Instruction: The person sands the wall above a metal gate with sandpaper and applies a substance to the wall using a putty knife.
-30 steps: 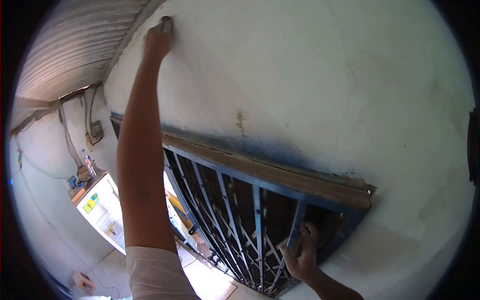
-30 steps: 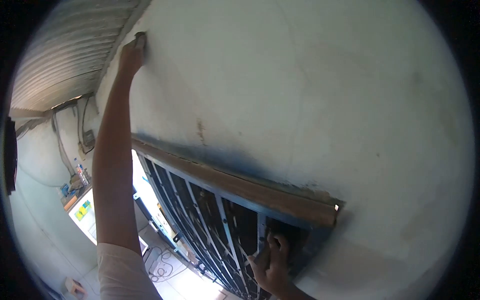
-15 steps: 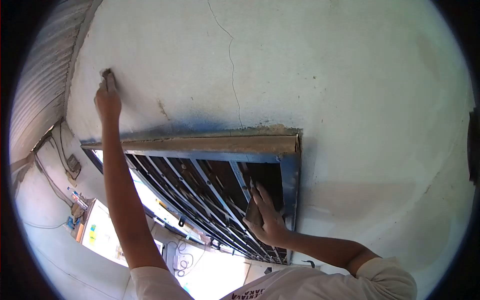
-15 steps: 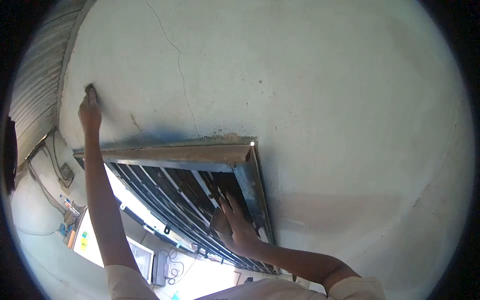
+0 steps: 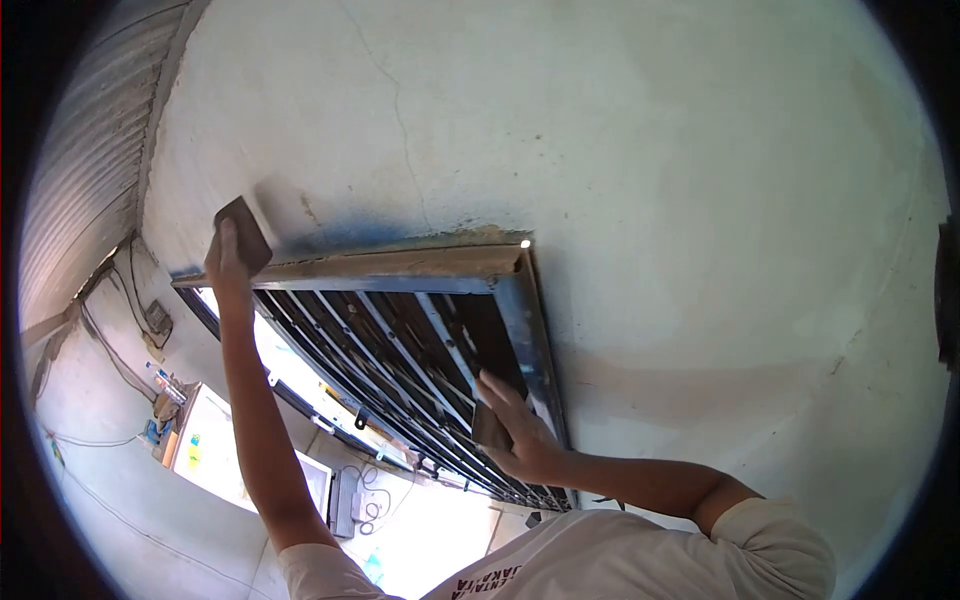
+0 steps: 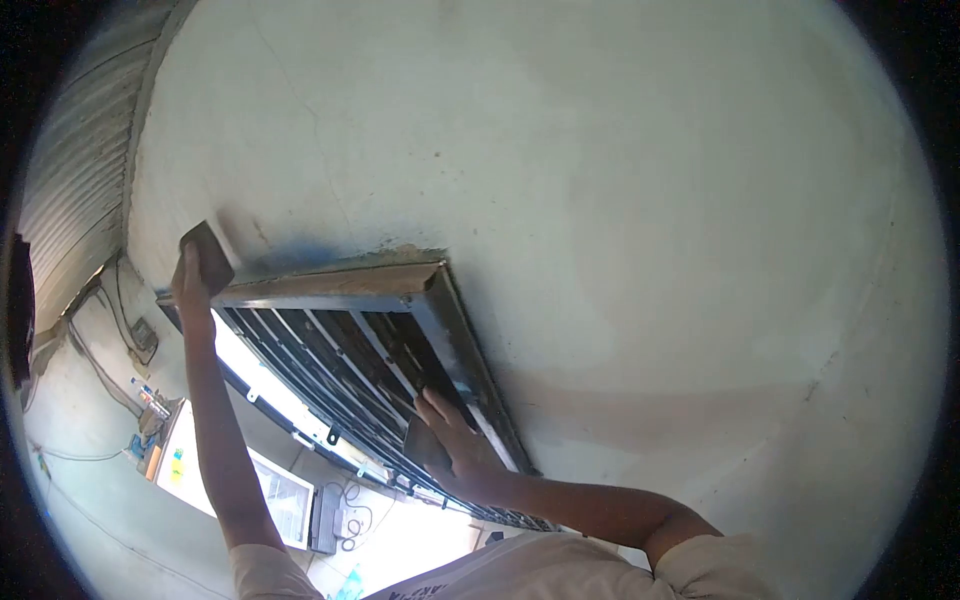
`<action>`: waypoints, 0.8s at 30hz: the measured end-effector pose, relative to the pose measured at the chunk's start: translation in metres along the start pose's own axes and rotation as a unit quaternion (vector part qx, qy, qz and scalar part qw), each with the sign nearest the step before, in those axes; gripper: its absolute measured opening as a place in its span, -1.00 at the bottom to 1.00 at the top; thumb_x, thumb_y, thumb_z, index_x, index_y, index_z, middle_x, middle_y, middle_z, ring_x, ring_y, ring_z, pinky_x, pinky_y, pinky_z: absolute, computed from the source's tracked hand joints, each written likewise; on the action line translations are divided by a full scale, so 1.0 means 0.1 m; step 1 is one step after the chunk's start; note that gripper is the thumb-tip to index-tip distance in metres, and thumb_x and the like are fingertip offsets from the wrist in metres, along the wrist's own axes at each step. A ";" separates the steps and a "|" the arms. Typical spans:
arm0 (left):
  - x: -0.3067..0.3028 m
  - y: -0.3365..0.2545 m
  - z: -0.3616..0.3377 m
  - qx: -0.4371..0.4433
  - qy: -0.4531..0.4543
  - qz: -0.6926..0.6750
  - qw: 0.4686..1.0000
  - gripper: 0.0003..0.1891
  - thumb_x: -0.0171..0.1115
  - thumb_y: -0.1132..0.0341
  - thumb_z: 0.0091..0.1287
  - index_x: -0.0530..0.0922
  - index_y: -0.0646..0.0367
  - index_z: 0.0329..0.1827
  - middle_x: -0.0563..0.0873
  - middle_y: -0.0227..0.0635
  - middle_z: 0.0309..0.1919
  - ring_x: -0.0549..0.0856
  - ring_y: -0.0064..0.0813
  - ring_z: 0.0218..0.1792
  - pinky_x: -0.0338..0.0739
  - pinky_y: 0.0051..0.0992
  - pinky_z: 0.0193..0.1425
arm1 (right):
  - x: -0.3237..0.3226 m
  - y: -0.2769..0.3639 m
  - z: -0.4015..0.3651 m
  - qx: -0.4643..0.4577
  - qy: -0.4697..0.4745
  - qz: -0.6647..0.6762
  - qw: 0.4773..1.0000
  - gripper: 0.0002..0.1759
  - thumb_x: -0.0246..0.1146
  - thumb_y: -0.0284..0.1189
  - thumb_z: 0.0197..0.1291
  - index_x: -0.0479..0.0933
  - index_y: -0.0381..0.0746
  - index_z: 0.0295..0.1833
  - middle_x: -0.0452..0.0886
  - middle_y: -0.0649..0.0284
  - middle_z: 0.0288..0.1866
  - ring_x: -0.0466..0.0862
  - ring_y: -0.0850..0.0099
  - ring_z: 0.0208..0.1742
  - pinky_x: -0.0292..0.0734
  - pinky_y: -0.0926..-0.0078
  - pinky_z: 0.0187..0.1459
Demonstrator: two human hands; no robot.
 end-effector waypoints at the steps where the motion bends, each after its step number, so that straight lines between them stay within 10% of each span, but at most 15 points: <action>1: 0.02 -0.14 -0.24 0.031 -0.022 -0.060 0.997 -0.52 0.08 0.07 0.54 0.54 0.33 0.25 0.68 -0.25 0.01 0.62 -0.51 0.05 0.50 -0.48 0.18 | -0.03 0.01 -0.05 -0.010 0.002 0.021 1.000 -0.13 0.31 -0.53 0.18 0.08 -0.24 0.57 0.18 -0.15 0.52 0.47 -0.07 0.36 0.52 0.25 0.20; 4: -0.13 -0.22 -0.99 0.077 0.020 -0.098 0.992 -0.58 0.00 0.14 0.58 0.52 0.32 0.23 0.62 -0.24 0.14 0.61 -0.40 0.14 0.45 -0.40 0.29 | -0.12 0.02 -0.21 0.010 -0.005 0.106 0.994 -0.23 0.36 -0.47 0.24 0.19 -0.24 0.52 0.48 -0.01 0.27 0.58 0.22 0.09 0.50 0.37 0.00; 6: -0.27 0.09 -1.62 -0.106 0.146 -0.438 0.881 -0.62 -0.03 0.05 0.57 0.55 0.22 -0.07 0.63 -0.30 -0.15 0.63 -0.38 -0.05 0.48 -0.33 0.10 | -0.25 0.02 -0.29 0.035 0.007 0.156 0.987 -0.29 0.35 -0.44 0.29 0.23 -0.23 0.50 0.55 0.07 0.17 0.54 0.41 -0.15 0.46 0.46 -0.17; 8: 0.01 0.06 -2.40 -0.107 0.294 -0.471 0.825 -0.55 -0.01 -0.04 0.52 0.56 0.24 -0.16 0.65 -0.21 -0.39 0.66 -0.29 -0.25 0.53 -0.19 -0.01 | -0.43 0.10 -0.32 0.062 0.019 0.197 0.978 -0.34 0.33 -0.40 0.33 0.26 -0.22 0.48 0.61 0.15 0.08 0.45 0.61 -0.40 0.39 0.56 -0.36; 9: 0.10 0.23 -2.87 -0.188 0.097 -0.418 0.884 -0.52 0.08 -0.04 0.47 0.58 0.30 -0.27 0.70 -0.08 -0.36 0.71 -0.17 -0.28 0.58 -0.17 0.02 | -0.49 0.10 -0.34 0.062 0.028 0.218 0.974 -0.34 0.34 -0.40 0.33 0.27 -0.22 0.47 0.61 0.17 0.07 0.41 0.64 -0.44 0.36 0.58 -0.40; 10: 0.09 0.44 -3.04 -0.123 0.293 -0.326 0.890 -0.45 0.02 -0.14 0.46 0.52 0.26 0.02 0.64 -0.16 -0.28 0.65 -0.25 -0.33 0.59 -0.17 -0.05 | -0.55 0.11 -0.37 0.062 0.036 0.239 0.968 -0.35 0.34 -0.41 0.32 0.28 -0.22 0.47 0.62 0.19 0.06 0.37 0.67 -0.49 0.34 0.60 -0.43; 14: 0.63 0.56 -3.71 -0.246 0.294 -0.336 0.860 -0.32 0.21 -0.11 0.37 0.51 0.53 0.08 0.68 -0.03 -0.11 0.71 -0.29 -0.21 0.61 -0.33 0.01 | -0.67 0.08 -0.54 0.147 0.073 0.306 0.938 -0.43 0.36 -0.42 0.30 0.36 -0.28 0.36 0.58 0.24 -0.14 0.55 0.51 -0.17 0.52 0.45 -0.14; 24: 1.08 0.70 -3.90 -0.288 0.217 -0.314 0.878 -0.22 0.27 -0.13 0.32 0.32 0.34 0.37 0.55 -0.07 0.16 0.60 -0.24 0.17 0.59 -0.34 0.20 | -1.27 -0.13 -0.73 0.195 0.020 0.160 0.968 -0.49 0.28 -0.37 0.39 0.38 -0.28 0.37 0.61 0.35 -0.21 0.51 0.65 -0.34 0.41 0.57 -0.33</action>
Point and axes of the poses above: each hand's wrist, its own z-axis towards the middle knuckle, its own x-axis out of the palm, y = z × x, the point moved 1 cm from there along z, towards the middle knuckle
